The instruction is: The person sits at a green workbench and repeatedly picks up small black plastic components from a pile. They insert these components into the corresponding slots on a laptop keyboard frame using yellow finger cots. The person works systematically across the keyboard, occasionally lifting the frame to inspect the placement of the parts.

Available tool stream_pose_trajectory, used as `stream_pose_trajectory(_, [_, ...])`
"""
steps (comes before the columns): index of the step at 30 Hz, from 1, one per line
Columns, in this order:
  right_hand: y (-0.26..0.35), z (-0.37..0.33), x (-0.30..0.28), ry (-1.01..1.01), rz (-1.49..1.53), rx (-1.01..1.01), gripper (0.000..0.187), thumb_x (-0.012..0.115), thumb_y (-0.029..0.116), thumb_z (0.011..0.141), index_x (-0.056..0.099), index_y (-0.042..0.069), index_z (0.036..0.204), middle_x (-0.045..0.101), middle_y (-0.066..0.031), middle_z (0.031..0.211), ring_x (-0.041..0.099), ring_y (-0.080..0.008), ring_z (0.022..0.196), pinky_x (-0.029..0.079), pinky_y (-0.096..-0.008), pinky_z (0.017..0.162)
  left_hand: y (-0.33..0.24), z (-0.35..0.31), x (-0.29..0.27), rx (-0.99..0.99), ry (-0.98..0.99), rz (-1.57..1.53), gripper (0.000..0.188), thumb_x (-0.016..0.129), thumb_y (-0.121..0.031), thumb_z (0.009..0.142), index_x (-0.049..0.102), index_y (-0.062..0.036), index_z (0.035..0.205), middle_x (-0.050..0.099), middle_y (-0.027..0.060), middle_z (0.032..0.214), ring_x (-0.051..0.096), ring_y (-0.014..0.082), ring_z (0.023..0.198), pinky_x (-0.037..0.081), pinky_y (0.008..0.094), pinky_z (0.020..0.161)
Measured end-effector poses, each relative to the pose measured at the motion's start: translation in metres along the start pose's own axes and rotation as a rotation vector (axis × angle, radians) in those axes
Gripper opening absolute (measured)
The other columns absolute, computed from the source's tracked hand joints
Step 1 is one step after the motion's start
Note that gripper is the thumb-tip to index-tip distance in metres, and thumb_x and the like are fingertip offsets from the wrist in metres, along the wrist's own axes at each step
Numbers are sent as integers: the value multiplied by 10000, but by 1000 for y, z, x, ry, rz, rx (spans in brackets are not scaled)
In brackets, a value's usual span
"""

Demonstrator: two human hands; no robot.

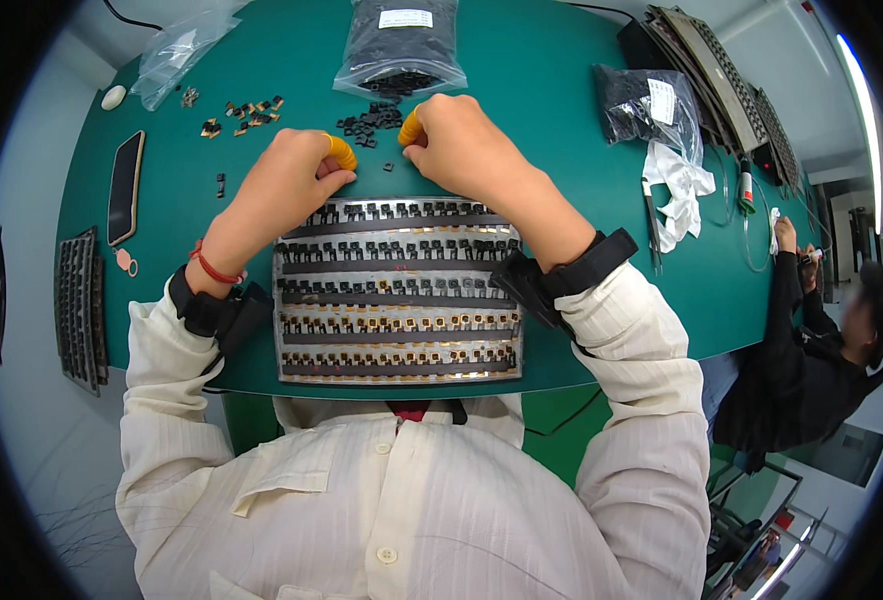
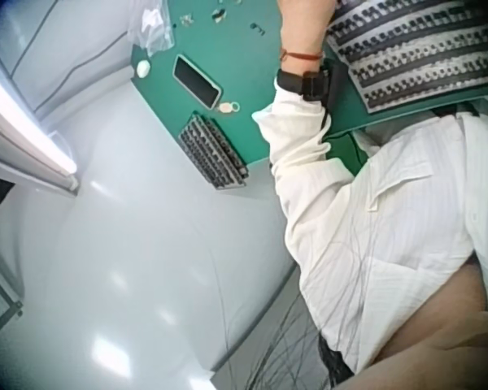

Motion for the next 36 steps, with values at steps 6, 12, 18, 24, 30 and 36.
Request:
stream_pose_trajectory(6, [9, -1, 13, 84, 31, 57, 197, 769, 121, 778, 735, -43, 882, 707, -218, 810, 709, -340, 785, 559, -394, 721, -5, 5, 1, -37, 35, 86, 182, 732, -82, 788, 715, 64, 895, 689, 161, 716, 677, 253, 638, 534, 331, 618])
stream_pose_trajectory(12, [9, 0, 25, 19, -57, 147, 186, 773, 129, 776, 732, -40, 842, 702, -216, 797, 701, -353, 774, 555, -397, 723, -2, -23, -22, -31, -23, -39, 170, 724, -69, 776, 711, 65, 880, 658, 124, 670, 645, 210, 604, 515, 312, 597])
stream_pose_trajectory(18, [11, -3, 18, 47, -50, 62, 194, 747, 90, 774, 736, -36, 921, 716, -203, 838, 712, -325, 799, 556, -383, 748, -12, -93, -38, -42, 96, -116, 118, 720, -61, 778, 695, 29, 851, 648, 114, 751, 642, 208, 665, 512, 311, 631])
stream_pose_trajectory(24, [2, 0, 15, 58, -59, 93, 204, 780, 103, 773, 738, -30, 921, 722, -155, 802, 682, -191, 718, 527, -301, 681, -16, -140, -38, -44, 175, -21, 117, 721, -119, 794, 694, -38, 873, 613, 75, 806, 581, 278, 793, 467, 383, 749])
stream_pose_trajectory(30, [11, -5, 13, 32, -136, 30, 179, 770, 79, 765, 718, -47, 881, 679, -150, 724, 639, -218, 638, 499, -330, 617, -16, -152, -24, 68, 114, 51, 91, 679, -136, 826, 689, -46, 840, 595, 70, 817, 585, 267, 796, 462, 372, 779])
stream_pose_trajectory(36, [26, -32, -1, 4, -100, 19, 149, 760, 37, 753, 694, -58, 847, 623, -138, 667, 593, -234, 596, 479, -335, 595, -25, -172, -15, 152, 23, 273, 163, 657, -187, 871, 690, -42, 806, 577, 64, 742, 559, 229, 716, 434, 347, 709])
Point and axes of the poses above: each hand's wrist, its own z-axis towards the middle knuckle, its own x-axis out of the palm, y = z × x, the point moved 6 cm from there along z, towards the middle knuckle
